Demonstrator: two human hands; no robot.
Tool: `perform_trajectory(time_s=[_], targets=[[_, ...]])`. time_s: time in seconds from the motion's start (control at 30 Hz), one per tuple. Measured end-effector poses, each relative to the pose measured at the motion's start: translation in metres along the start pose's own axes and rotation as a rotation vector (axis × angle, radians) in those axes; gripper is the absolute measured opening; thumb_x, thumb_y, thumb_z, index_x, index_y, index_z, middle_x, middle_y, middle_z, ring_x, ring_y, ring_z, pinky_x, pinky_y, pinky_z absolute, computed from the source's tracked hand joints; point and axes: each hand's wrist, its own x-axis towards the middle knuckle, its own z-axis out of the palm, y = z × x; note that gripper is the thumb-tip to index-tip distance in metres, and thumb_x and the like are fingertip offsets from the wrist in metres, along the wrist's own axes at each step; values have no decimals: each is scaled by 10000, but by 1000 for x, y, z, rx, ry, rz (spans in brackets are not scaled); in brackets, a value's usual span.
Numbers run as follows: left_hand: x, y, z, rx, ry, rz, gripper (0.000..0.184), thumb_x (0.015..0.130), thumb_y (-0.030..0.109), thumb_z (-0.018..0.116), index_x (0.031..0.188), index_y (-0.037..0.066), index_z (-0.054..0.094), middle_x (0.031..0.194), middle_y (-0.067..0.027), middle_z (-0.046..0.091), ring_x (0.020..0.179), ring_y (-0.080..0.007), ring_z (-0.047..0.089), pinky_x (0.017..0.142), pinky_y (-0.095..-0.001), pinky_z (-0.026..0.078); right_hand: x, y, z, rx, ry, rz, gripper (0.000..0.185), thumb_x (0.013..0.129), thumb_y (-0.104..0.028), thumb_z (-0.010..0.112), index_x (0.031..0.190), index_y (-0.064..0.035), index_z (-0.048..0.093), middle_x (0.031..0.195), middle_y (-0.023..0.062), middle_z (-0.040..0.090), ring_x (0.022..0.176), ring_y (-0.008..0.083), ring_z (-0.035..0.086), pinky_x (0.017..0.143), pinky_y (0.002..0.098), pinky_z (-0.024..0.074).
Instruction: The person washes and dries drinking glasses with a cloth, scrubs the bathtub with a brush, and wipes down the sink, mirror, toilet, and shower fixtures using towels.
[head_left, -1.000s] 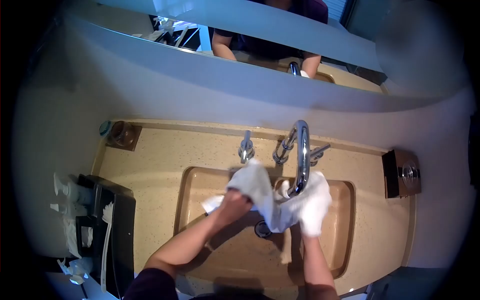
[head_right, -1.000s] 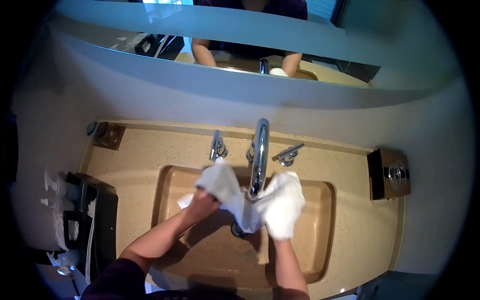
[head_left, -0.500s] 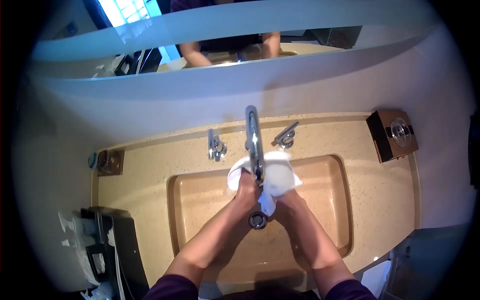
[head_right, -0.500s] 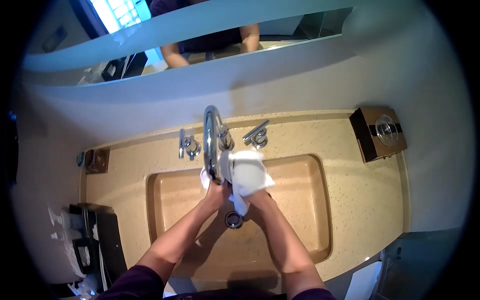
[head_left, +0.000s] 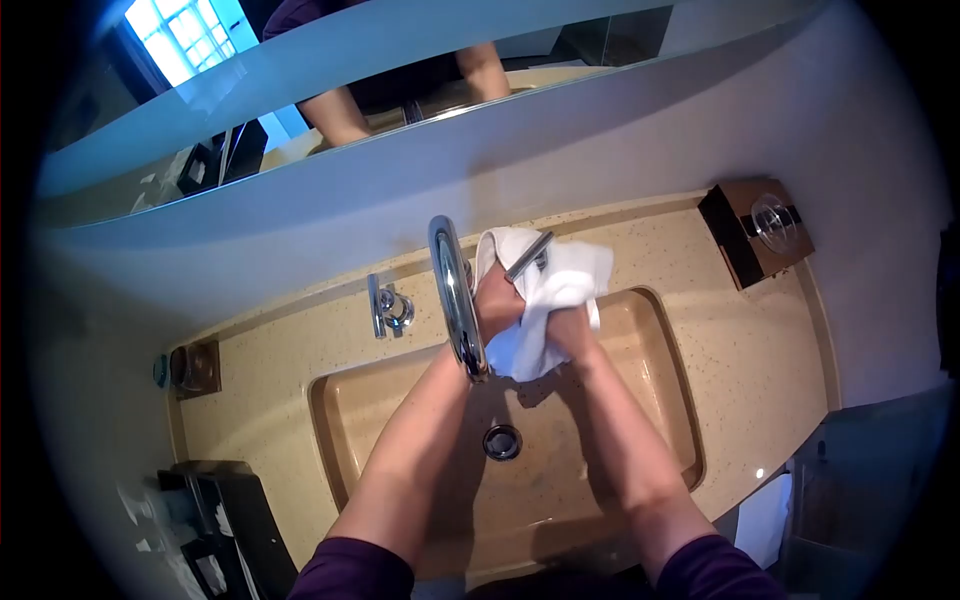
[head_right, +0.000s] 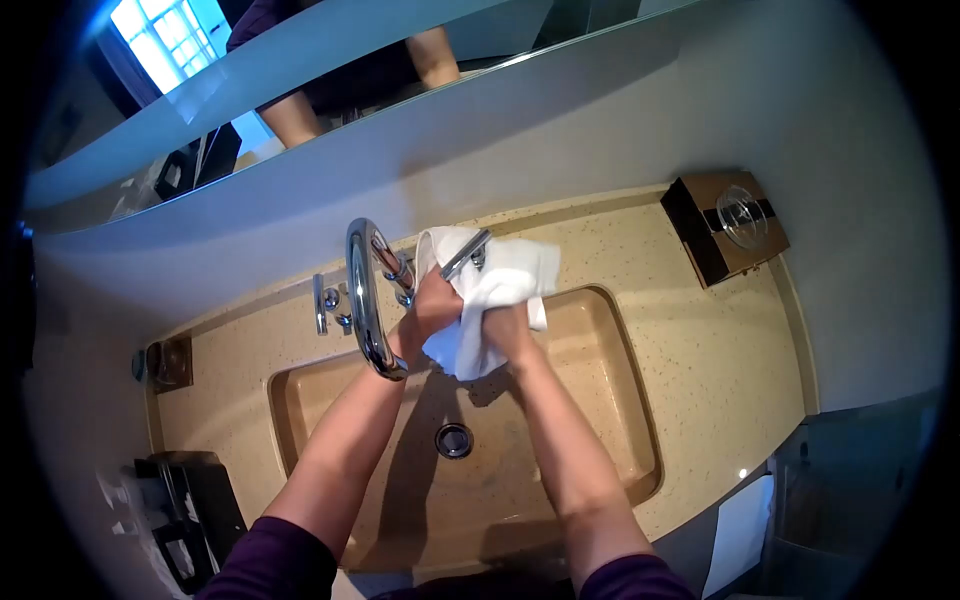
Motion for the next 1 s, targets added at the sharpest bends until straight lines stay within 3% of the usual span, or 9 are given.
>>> perform_trajectory(time_s=[0.07, 0.17, 0.3, 0.43, 0.57, 0.77, 0.83, 0.9, 1.0], targets=[[-3, -2, -4, 59, -73, -40, 413, 774, 146, 593, 1142, -12, 491, 1125, -154, 530, 1090, -260, 481, 931, -342, 366, -2, -19, 18, -148, 127, 11, 162, 772, -142, 585, 878, -23, 555, 859, 124, 561, 786, 262, 549, 696, 390, 436], [-45, -58, 3, -790, 26, -315, 395, 823, 146, 524, 1183, -4, 463, 1125, -168, 528, 1092, -276, 481, 932, -361, 363, 2, -58, 23, -580, 217, -73, 227, 762, -238, 551, 683, -26, 572, 666, 157, 544, 653, 330, 534, 612, 395, 424], [-66, 24, -9, 636, 142, 46, 474, 824, 84, 471, 1273, -13, 356, 1119, -227, 511, 1094, -365, 461, 934, -393, 367, -11, -46, 16, -591, -103, -151, 251, 775, -232, 510, 938, -47, 554, 920, 171, 551, 908, 341, 501, 822, 432, 373], [-63, 32, -4, 442, 169, -132, 397, 785, 99, 532, 1162, -11, 475, 1108, -224, 536, 1040, -389, 502, 888, -407, 391, -20, 5, -14, -487, -25, -297, 283, 788, -271, 503, 998, -95, 572, 973, 152, 575, 952, 316, 526, 852, 416, 398], [-58, 0, 2, -45, 176, -284, 318, 826, 64, 478, 1136, -6, 494, 1042, -127, 587, 972, -214, 550, 842, -300, 420, 15, 13, -61, -308, -252, 16, 152, 750, -110, 536, 875, -33, 576, 818, 149, 580, 818, 313, 564, 722, 410, 442], [-32, -11, 26, 317, 179, 108, 308, 759, 10, 519, 1064, -14, 553, 1069, -156, 584, 1063, -279, 507, 899, -325, 387, 8, -27, -11, -176, 49, -29, 209, 712, -33, 527, 913, 5, 573, 915, 192, 572, 883, 358, 529, 759, 418, 418], [-41, -12, 37, 249, 331, 61, 287, 769, 15, 532, 1054, -13, 547, 1047, -155, 584, 1038, -288, 512, 900, -332, 386, 0, -41, -7, -254, 35, -29, 211, 706, -36, 531, 909, -1, 575, 927, 188, 567, 898, 360, 522, 765, 416, 415], [-44, 17, 38, -785, 389, -195, 285, 800, 16, 518, 1084, -10, 522, 1037, -146, 569, 993, -261, 519, 883, -337, 398, -11, -47, -9, -262, -28, -5, 181, 702, -60, 554, 874, -17, 586, 889, 168, 573, 863, 343, 532, 752, 414, 423], [-72, 29, 18, 414, 291, 45, 327, 821, 93, 543, 1128, -8, 496, 999, -116, 571, 937, -211, 534, 837, -349, 427, -12, -66, -15, -95, -83, -112, 177, 702, -94, 598, 868, -34, 592, 867, 143, 577, 823, 323, 544, 736, 403, 439]])
